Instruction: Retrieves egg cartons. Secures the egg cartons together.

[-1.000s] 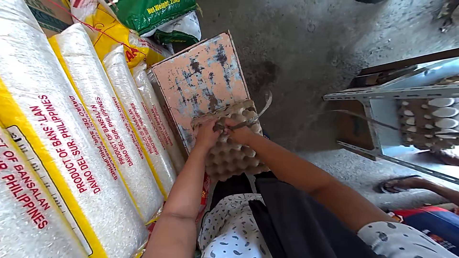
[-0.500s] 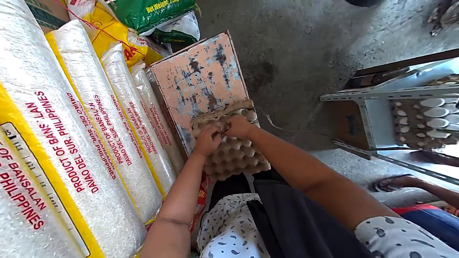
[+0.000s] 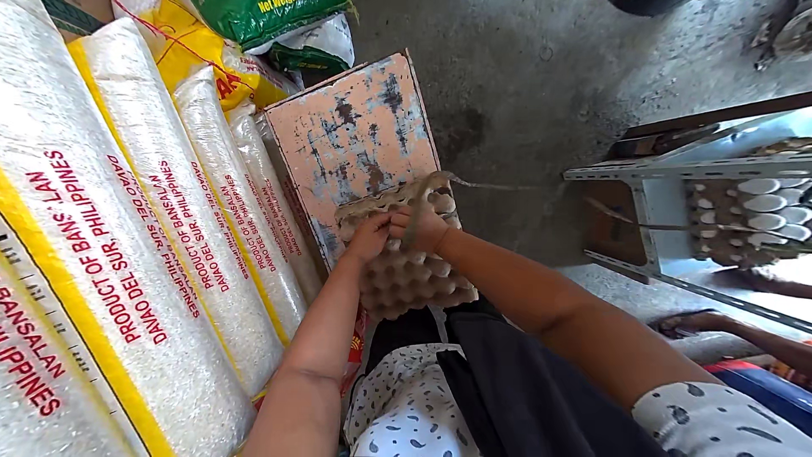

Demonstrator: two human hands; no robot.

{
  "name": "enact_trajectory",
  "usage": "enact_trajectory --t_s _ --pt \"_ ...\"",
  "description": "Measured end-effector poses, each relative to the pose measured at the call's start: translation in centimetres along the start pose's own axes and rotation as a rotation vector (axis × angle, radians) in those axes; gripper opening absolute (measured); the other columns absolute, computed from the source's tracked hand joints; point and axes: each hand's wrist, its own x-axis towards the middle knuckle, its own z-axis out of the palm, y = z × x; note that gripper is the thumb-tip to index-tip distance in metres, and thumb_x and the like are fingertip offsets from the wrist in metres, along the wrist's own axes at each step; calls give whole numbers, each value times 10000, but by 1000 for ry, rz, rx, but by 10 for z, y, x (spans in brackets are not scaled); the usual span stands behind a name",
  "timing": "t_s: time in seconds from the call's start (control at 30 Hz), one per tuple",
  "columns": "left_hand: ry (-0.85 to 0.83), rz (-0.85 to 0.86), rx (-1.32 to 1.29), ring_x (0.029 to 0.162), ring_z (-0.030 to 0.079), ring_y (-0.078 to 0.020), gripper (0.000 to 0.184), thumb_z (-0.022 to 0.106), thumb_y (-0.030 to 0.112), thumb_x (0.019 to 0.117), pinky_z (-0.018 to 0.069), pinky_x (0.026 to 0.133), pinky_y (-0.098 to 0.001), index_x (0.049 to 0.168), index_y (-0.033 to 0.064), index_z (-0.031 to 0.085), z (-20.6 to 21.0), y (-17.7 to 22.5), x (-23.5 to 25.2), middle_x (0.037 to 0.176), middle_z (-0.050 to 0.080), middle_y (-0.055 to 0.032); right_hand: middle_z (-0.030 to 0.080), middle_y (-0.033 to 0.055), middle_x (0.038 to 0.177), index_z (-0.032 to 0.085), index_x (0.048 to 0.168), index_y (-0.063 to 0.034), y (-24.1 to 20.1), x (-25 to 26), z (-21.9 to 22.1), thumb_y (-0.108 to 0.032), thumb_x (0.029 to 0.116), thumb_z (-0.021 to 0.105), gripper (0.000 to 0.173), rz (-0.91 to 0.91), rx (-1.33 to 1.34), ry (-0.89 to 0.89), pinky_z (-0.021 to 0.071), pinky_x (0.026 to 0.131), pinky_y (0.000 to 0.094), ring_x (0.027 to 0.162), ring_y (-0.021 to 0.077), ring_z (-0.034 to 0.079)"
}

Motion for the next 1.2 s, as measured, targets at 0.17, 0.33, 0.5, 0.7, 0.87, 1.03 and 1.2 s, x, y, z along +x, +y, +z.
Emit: enact_trajectory --t_s 0.17,0.33,0.5,0.7,0.87,1.03,1.2 --pt "-50 -111 72 943 693 -148 273 592 71 1035 586 827 -334 1293 44 681 -7 15 11 1231 697 -114 719 216 989 696 845 46 -2 -17 18 44 880 674 42 246 196 287 578 920 482 1002 368 703" --pt "99 13 285 922 711 -165 202 655 74 954 581 881 -394 1125 50 758 3 14 5 1043 753 -99 742 159 1044 754 910 27 -11 -27 13 40 868 712 61 628 541 350 548 1002 412 1066 249 698" --pt "222 77 689 1040 685 -262 180 652 104 954 549 954 -467 1092 61 758 20 28 -2 1065 731 -120 736 123 1076 758 950 6 -8 -26 13 -23 883 762 74 787 703 333 548 992 377 1066 190 684" --pt "37 193 1011 1020 707 -329 160 638 122 950 553 930 -534 987 19 754 -11 32 30 1001 737 -158 735 163 990 743 881 39 -35 -41 25 58 867 710 41 763 539 432 566 961 427 1009 258 703" --pt "-53 139 1138 1003 707 -346 147 650 134 935 560 876 -552 968 26 744 -16 45 55 1016 727 -163 732 172 1061 761 934 21 -41 -54 23 -5 908 708 65 879 470 261 548 989 484 1065 301 692" --pt "299 35 940 1232 603 -389 283 594 163 1003 486 1059 -551 1223 12 690 15 28 10 1257 655 -219 724 176 1065 736 966 8 -29 -47 0 -240 1026 620 280 975 515 251 544 953 539 1024 304 696" --pt "-25 -634 27 872 670 -154 428 455 343 1110 563 840 -352 1127 -11 696 102 27 -122 976 708 -96 599 136 1420 707 1284 -103 54 15 -31 -330 1090 426 410 770 331 44 399 1153 554 1359 320 529"
